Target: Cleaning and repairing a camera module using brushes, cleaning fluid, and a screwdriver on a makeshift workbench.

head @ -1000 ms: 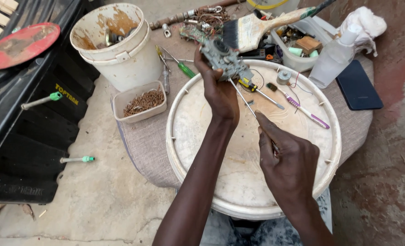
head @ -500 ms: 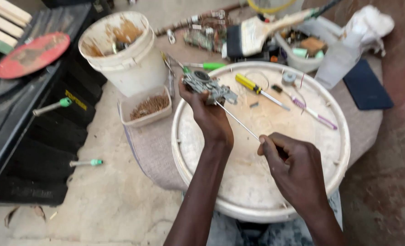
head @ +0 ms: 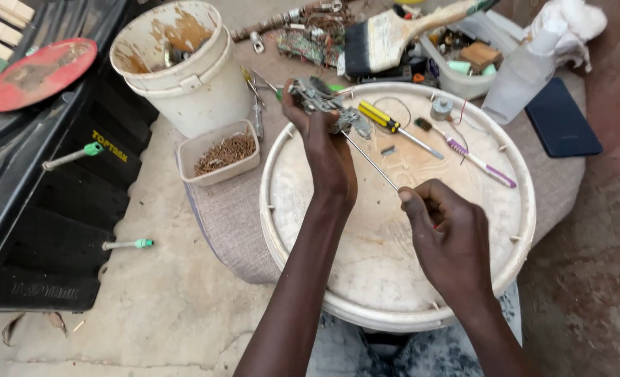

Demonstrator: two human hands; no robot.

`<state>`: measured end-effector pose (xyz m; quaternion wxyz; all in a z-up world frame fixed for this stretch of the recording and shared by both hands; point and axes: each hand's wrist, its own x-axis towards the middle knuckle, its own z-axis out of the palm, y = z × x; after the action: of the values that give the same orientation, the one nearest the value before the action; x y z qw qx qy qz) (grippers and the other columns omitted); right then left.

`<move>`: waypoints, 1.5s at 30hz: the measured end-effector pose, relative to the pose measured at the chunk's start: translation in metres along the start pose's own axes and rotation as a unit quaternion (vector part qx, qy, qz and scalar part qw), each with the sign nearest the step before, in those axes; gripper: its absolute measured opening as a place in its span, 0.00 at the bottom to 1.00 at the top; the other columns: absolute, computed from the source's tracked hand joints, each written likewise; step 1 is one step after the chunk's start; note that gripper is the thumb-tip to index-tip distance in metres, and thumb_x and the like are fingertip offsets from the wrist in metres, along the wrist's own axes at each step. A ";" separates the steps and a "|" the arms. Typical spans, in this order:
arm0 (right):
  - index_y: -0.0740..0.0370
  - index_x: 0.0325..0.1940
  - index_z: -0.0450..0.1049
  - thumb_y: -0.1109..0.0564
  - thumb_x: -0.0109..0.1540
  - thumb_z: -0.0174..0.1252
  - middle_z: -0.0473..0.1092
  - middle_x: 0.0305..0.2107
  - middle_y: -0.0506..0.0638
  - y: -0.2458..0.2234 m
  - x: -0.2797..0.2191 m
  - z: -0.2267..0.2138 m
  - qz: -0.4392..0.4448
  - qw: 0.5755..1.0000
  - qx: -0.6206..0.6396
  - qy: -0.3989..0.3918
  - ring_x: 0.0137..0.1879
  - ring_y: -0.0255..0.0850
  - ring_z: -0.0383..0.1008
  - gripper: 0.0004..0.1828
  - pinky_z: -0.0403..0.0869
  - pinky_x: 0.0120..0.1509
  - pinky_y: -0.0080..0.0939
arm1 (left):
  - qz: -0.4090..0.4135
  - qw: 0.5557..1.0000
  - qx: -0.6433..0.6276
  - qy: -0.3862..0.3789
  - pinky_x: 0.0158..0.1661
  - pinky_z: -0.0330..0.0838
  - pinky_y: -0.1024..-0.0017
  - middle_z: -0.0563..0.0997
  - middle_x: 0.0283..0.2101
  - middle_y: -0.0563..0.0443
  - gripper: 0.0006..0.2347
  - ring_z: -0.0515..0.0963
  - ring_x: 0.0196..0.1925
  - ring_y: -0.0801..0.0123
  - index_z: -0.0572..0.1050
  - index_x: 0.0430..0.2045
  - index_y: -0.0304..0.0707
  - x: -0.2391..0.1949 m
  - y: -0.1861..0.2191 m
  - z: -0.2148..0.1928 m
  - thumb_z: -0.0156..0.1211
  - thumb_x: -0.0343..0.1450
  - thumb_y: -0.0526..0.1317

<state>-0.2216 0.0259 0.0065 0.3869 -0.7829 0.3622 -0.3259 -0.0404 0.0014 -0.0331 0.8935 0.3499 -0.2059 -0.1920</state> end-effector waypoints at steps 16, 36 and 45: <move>0.53 0.31 0.82 0.61 0.62 0.59 0.69 0.11 0.49 0.003 0.001 0.005 -0.053 0.996 -0.045 0.056 0.18 0.37 0.64 0.08 0.67 0.27 0.36 | 0.014 0.995 -0.055 -0.085 0.55 0.72 0.59 0.56 0.62 0.50 0.31 0.67 0.54 0.65 0.47 0.70 0.57 0.014 -0.021 -0.019 0.48 0.70 0.38; 0.59 0.26 0.75 0.59 0.68 0.52 0.61 0.07 0.51 -0.021 0.009 -0.001 -0.034 0.998 -0.057 0.010 0.16 0.39 0.61 0.15 0.63 0.26 0.38 | -0.025 0.994 -0.106 0.023 0.57 0.72 0.54 0.60 0.59 0.49 0.27 0.70 0.52 0.64 0.52 0.68 0.62 0.008 -0.014 -0.014 0.52 0.73 0.42; 0.61 0.28 0.71 0.61 0.67 0.55 0.65 0.15 0.53 -0.015 0.001 0.006 -0.105 0.986 -0.127 0.041 0.23 0.48 0.69 0.12 0.67 0.29 0.44 | -0.018 0.997 -0.076 0.026 0.55 0.72 0.56 0.61 0.56 0.48 0.27 0.70 0.50 0.67 0.50 0.68 0.62 0.007 -0.012 -0.015 0.52 0.74 0.43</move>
<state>-0.2120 0.0338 0.0163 0.2330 -0.8450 0.3322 -0.3483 -0.0294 -0.0023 -0.0499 0.9191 0.2890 -0.1616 -0.2138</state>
